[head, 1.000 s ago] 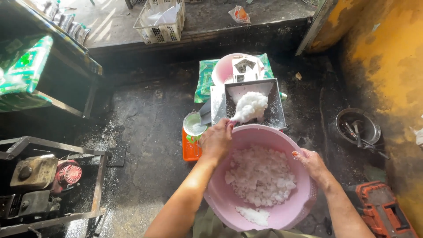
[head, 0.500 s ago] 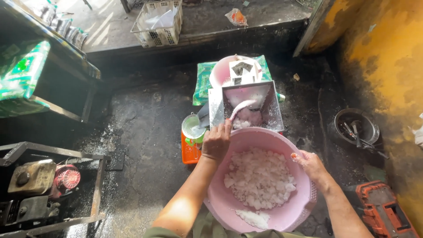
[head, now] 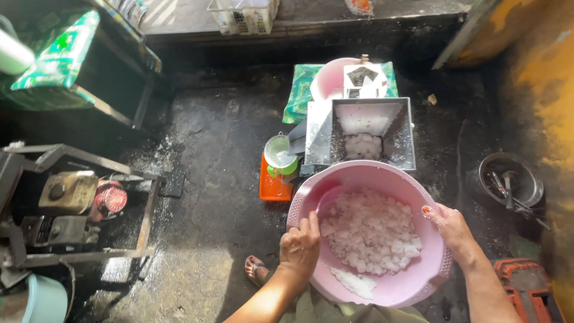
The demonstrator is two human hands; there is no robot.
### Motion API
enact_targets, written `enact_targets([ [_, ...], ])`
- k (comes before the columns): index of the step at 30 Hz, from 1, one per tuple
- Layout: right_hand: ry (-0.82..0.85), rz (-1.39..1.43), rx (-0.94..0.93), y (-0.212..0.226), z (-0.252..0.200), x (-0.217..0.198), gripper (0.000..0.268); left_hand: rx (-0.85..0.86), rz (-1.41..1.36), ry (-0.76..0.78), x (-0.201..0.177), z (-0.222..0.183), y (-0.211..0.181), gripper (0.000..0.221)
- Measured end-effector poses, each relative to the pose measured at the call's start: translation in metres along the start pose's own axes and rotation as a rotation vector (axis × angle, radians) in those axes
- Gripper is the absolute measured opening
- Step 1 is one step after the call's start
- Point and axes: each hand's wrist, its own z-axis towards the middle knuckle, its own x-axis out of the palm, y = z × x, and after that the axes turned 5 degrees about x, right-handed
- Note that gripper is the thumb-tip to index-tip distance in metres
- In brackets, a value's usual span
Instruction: Grating coconuts using a machine and collecting the grated material into a bowl using a scoop.
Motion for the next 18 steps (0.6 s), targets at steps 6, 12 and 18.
enact_targets([
  [6,-0.041,-0.103,0.042,0.017,-0.006,0.01,0.037,-0.098,-0.478,0.401,0.029,0.012,-0.023,0.015],
  [12,-0.077,-0.209,0.01,0.022,-0.009,0.012,0.035,-0.27,-0.965,0.633,0.003,0.036,-0.036,0.053],
  [18,-0.039,-0.089,0.008,0.023,-0.01,0.006,0.038,-0.478,-1.547,0.836,0.011,0.024,-0.048,0.014],
])
